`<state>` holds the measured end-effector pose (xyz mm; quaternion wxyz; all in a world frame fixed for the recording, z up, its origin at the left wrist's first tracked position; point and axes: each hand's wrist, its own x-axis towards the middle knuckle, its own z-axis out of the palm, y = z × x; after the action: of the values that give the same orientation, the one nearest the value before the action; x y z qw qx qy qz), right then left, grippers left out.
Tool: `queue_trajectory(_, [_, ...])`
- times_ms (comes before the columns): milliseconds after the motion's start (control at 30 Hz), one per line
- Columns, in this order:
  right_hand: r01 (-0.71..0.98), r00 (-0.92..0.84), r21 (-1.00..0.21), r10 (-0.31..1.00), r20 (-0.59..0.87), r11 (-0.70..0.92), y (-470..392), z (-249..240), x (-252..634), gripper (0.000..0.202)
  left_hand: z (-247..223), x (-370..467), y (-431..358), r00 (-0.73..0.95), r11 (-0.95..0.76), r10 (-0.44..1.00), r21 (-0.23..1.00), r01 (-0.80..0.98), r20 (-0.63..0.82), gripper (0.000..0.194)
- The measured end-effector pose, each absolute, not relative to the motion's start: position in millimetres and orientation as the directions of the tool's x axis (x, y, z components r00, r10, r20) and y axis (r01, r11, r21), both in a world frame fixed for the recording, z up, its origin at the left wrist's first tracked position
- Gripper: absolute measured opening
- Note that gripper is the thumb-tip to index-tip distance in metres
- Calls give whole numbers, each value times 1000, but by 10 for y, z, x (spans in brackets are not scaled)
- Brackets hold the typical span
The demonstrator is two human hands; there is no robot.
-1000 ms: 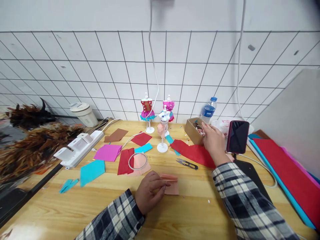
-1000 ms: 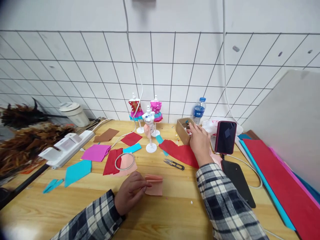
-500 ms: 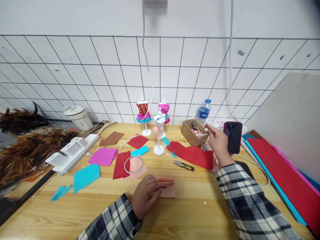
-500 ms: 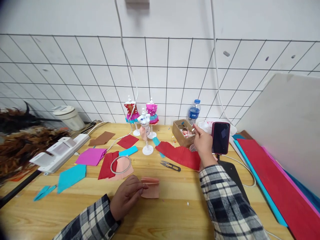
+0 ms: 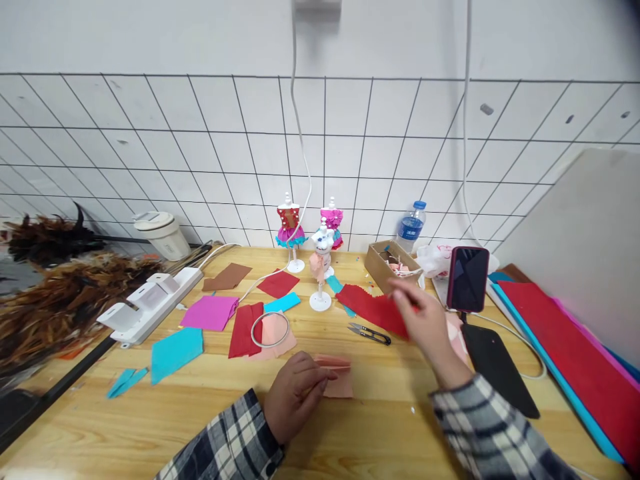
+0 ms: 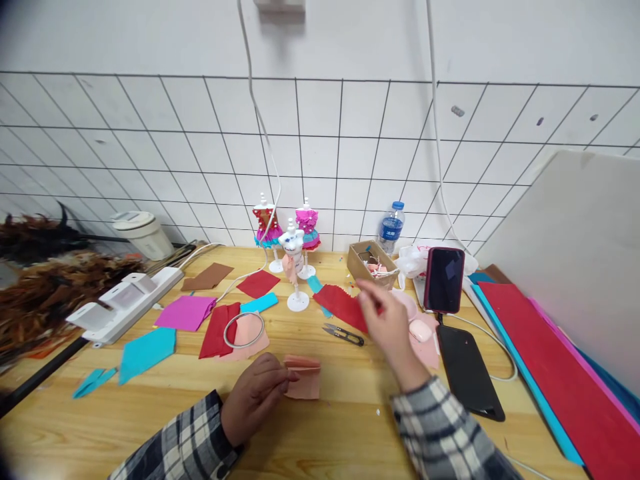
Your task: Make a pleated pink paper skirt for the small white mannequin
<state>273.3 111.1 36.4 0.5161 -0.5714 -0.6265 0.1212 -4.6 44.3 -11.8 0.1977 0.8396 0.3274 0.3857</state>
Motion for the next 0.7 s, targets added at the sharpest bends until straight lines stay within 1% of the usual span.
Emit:
queue_trajectory(67, [536, -38, -722, 867, 497, 438, 779, 232, 2441, 21, -106, -31, 423, 485, -724, 686, 575, 381, 543, 24])
queue_trajectory(100, [504, -99, -724, 864, 493, 471, 630, 163, 2311, 20, -95, -21, 412, 485, -731, 679, 573, 371, 552, 25])
queue_trajectory(133, [477, -122, -732, 861, 493, 487, 504, 101, 2199, 18, -82, -10, 401, 491, -735, 673, 575, 361, 553, 25])
queue_trajectory(300, [436, -120, -756, 864, 489, 488, 243, -22, 1944, 20, -33, 36, 356, 544, -742, 653, 591, 317, 528, 27])
queue_trajectory(467, [382, -65, -811, 888, 456, 444, 255, -24, 1940, 9, -46, 47, 344, 539, -736, 654, 612, 290, 531, 26])
queue_trajectory(600, [347, -51, -858, 921, 385, 378, 231, -17, 1943, 12, -49, 41, 348, 534, -740, 651, 607, 290, 539, 24])
queue_trajectory(700, [341, -75, -876, 939, 335, 340, 221, -21, 1946, 14, -51, 33, 357, 541, -748, 644, 592, 299, 541, 23])
